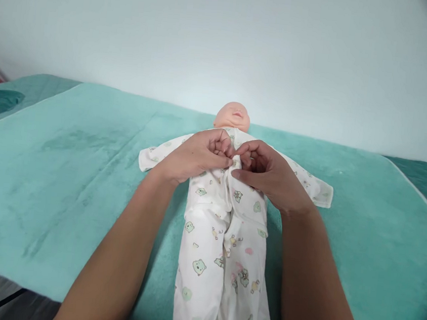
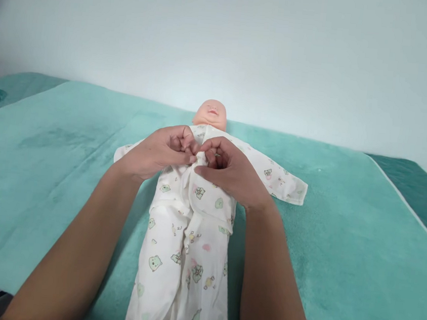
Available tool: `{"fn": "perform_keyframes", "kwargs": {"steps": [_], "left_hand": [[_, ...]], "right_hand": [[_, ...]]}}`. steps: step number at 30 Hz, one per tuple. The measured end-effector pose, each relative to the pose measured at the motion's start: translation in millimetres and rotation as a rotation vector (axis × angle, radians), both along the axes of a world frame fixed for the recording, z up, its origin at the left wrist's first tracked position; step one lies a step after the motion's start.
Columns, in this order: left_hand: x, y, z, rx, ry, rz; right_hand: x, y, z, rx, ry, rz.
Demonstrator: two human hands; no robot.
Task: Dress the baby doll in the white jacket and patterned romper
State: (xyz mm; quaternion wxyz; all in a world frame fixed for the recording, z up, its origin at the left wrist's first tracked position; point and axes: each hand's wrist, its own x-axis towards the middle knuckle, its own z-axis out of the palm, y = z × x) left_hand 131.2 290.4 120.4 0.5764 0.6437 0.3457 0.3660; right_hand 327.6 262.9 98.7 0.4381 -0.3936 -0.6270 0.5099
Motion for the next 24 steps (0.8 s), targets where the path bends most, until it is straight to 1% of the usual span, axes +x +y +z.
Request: {"fn": "perform_keyframes", "kwargs": {"steps": [6, 12, 17, 22, 24], "left_hand": [[0.6, 0.8, 1.1, -0.036, -0.028, 0.012], [0.2, 2.1, 1.6, -0.078, -0.068, -0.007], [-2.8, 7.6, -1.7, -0.121, -0.115, -0.031], [-3.5, 9.9, -4.1, -0.143, -0.132, -0.002], [-3.9, 10.0, -5.0, -0.149, -0.157, -0.010]], "right_hand": [[-0.2, 1.2, -0.5, 0.009, 0.040, 0.037], [0.1, 2.6, -1.4, -0.005, 0.082, 0.060], [0.0, 2.7, -1.7, -0.001, 0.081, 0.047], [-0.4, 2.3, -0.8, 0.008, 0.068, 0.036], [-0.4, 2.1, -0.2, 0.016, 0.055, 0.035]]}}
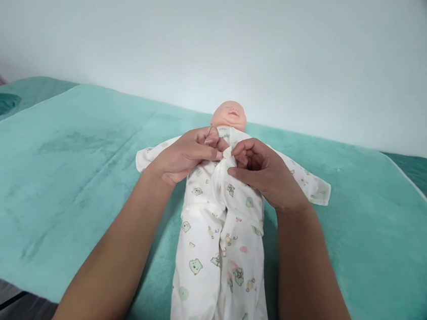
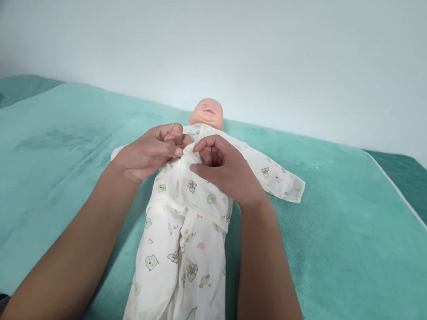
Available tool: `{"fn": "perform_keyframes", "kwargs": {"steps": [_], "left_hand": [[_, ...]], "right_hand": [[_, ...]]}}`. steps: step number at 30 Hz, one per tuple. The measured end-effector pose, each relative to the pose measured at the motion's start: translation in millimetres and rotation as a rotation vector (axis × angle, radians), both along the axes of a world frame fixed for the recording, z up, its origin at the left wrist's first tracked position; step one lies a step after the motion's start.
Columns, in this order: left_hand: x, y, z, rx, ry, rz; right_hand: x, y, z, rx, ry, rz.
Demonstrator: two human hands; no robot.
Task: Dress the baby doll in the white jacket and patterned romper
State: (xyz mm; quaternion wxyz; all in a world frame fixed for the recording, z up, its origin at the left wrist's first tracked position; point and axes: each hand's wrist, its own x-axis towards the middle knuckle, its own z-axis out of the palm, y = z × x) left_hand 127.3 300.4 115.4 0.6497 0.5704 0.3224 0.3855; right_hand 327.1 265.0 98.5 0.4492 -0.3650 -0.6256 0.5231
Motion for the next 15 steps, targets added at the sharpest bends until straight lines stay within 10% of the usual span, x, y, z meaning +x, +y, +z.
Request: {"fn": "perform_keyframes", "kwargs": {"steps": [9, 15], "left_hand": [[0.4, -1.1, -1.8, 0.131, 0.080, 0.005], [4.0, -29.4, -32.0, 0.354, 0.125, 0.454]], "right_hand": [[-1.2, 0.4, -5.2, -0.013, 0.049, -0.089], [-11.2, -2.0, -5.9, 0.193, 0.072, -0.403]]}}
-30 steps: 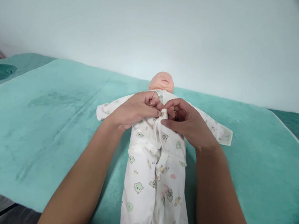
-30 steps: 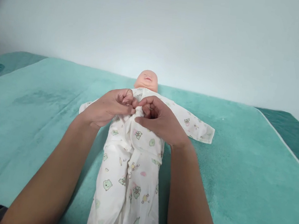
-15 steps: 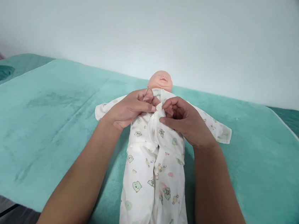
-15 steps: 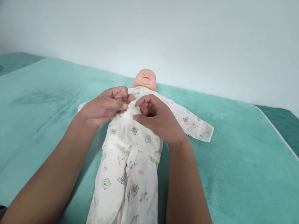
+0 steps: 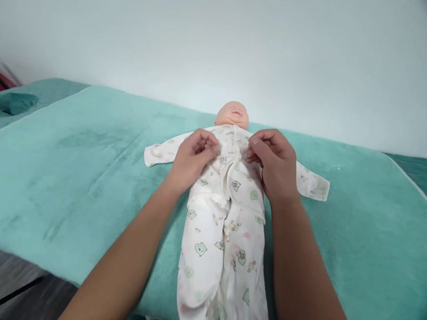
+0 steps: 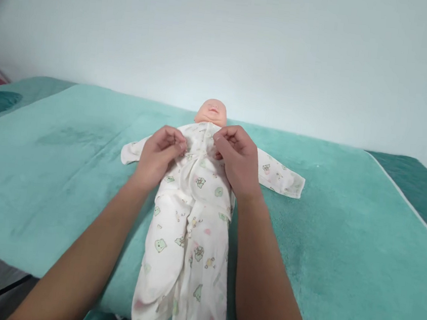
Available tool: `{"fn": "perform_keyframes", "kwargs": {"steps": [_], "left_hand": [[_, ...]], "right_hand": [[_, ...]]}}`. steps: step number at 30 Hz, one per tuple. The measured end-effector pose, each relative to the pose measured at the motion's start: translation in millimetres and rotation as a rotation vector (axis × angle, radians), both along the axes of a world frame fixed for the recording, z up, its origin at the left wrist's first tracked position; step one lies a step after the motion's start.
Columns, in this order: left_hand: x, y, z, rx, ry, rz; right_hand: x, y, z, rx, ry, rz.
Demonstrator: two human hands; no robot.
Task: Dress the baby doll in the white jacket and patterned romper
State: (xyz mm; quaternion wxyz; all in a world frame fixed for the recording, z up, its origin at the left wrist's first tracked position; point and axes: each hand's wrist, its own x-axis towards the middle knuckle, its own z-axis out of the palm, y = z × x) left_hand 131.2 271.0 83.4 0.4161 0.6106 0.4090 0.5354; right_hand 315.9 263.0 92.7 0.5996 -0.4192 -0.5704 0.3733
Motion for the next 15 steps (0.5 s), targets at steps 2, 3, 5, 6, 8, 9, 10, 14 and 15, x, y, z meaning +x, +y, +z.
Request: {"fn": "perform_keyframes", "kwargs": {"steps": [2, 3, 5, 6, 8, 9, 10, 14, 15], "left_hand": [[-9.5, -22.5, -16.5, 0.060, 0.080, 0.070], [-16.3, -35.1, -24.6, 0.085, 0.104, 0.088], [-31.3, -60.2, -39.1, 0.099, 0.143, 0.111], [-38.3, -71.3, -45.2, 0.095, 0.173, 0.118], [-48.7, -88.7, -54.1, 0.103, 0.259, 0.139], [-51.6, -94.6, -57.0, 0.115, 0.307, 0.153], [-53.2, -98.8, -58.7, 0.132, 0.352, 0.166], [-51.6, -105.8, -56.2, 0.215, 0.466, 0.154], [-50.9, -106.7, -54.6, 0.236, 0.473, 0.137]], "right_hand": [[-4.5, -6.7, 1.3, 0.019, -0.143, 0.004], [-6.7, -11.4, 1.1, 0.017, -0.221, 0.007], [-10.3, -22.6, -2.3, 0.009, -0.349, -0.016], [-11.3, -28.8, -5.7, 0.008, -0.388, -0.041], [-11.2, -41.7, -15.8, 0.011, -0.397, -0.092], [-10.1, -48.4, -22.1, 0.016, -0.366, -0.112], [-8.4, -55.5, -28.9, 0.022, -0.320, -0.128], [0.4, -89.6, -55.4, 0.031, -0.196, -0.198], [2.3, -99.3, -60.8, 0.020, -0.191, -0.212]]}}
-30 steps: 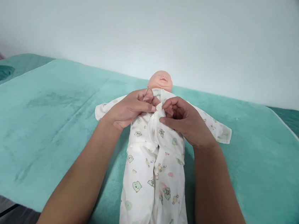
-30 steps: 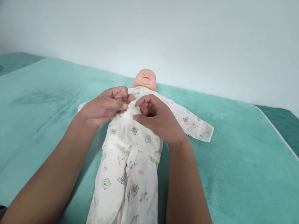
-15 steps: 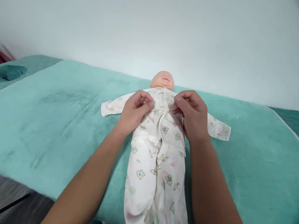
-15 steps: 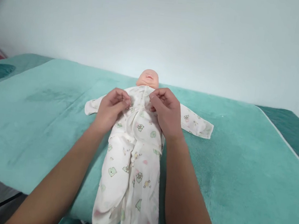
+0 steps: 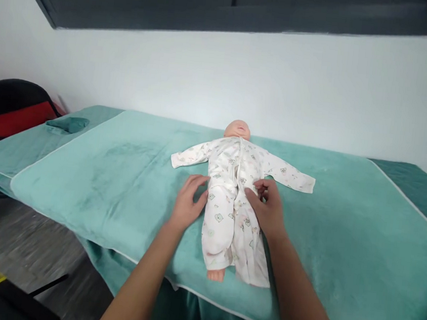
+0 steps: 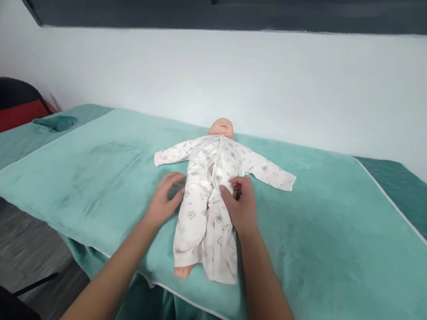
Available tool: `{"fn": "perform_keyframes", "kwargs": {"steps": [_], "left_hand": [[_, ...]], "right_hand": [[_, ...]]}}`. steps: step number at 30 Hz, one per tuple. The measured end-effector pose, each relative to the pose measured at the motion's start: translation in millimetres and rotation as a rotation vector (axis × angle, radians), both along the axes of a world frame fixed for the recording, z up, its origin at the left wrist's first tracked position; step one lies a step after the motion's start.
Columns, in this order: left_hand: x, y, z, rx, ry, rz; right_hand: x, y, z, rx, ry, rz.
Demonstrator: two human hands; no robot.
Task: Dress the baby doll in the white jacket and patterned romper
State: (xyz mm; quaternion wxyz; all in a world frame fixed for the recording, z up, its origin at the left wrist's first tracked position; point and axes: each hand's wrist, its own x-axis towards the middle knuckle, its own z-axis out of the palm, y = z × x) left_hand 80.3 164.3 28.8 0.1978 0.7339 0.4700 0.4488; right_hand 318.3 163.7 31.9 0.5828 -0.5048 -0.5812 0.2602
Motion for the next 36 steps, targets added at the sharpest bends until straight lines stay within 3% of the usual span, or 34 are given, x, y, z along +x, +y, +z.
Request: {"fn": "perform_keyframes", "kwargs": {"steps": [3, 6, 9, 13, 16, 19, 26, 30, 33, 36], "left_hand": [[0.8, -2.4, 2.6, 0.027, 0.014, -0.039], [1.7, -1.8, -1.2, 0.055, 0.073, 0.021], [4.2, 2.6, -8.4, 0.123, 0.175, 0.132], [6.6, 9.1, -14.8, 0.205, 0.247, 0.229], [5.2, 10.4, -15.7, 0.194, 0.187, 0.266], [1.0, 8.2, -15.4, 0.187, 0.090, 0.297], [-8.3, 7.2, -16.0, 0.248, -0.104, 0.465], [-5.0, 11.7, -16.9, 0.278, 0.016, 0.520], [0.3, 12.6, -16.8, 0.376, 0.236, 0.420], [3.0, 11.8, -18.7, 0.410, 0.376, 0.321]], "right_hand": [[3.9, -25.9, -13.1, -0.034, 0.030, -0.023], [4.7, -36.8, -22.8, -0.045, 0.033, -0.106], [4.5, -27.3, -27.0, -0.077, -0.022, -0.195], [8.8, 3.2, -19.7, -0.255, -0.252, -0.183], [14.7, 19.7, -10.3, -0.361, -0.433, -0.143], [18.3, 19.6, -6.5, -0.360, -0.448, -0.122], [20.1, -0.8, -15.0, -0.219, -0.215, -0.163], [17.0, 2.7, -16.3, 0.056, -0.280, -0.331], [13.1, 9.3, -8.8, 0.327, -0.415, -0.307], [9.4, 18.9, 8.5, 0.451, -0.558, -0.181]]}}
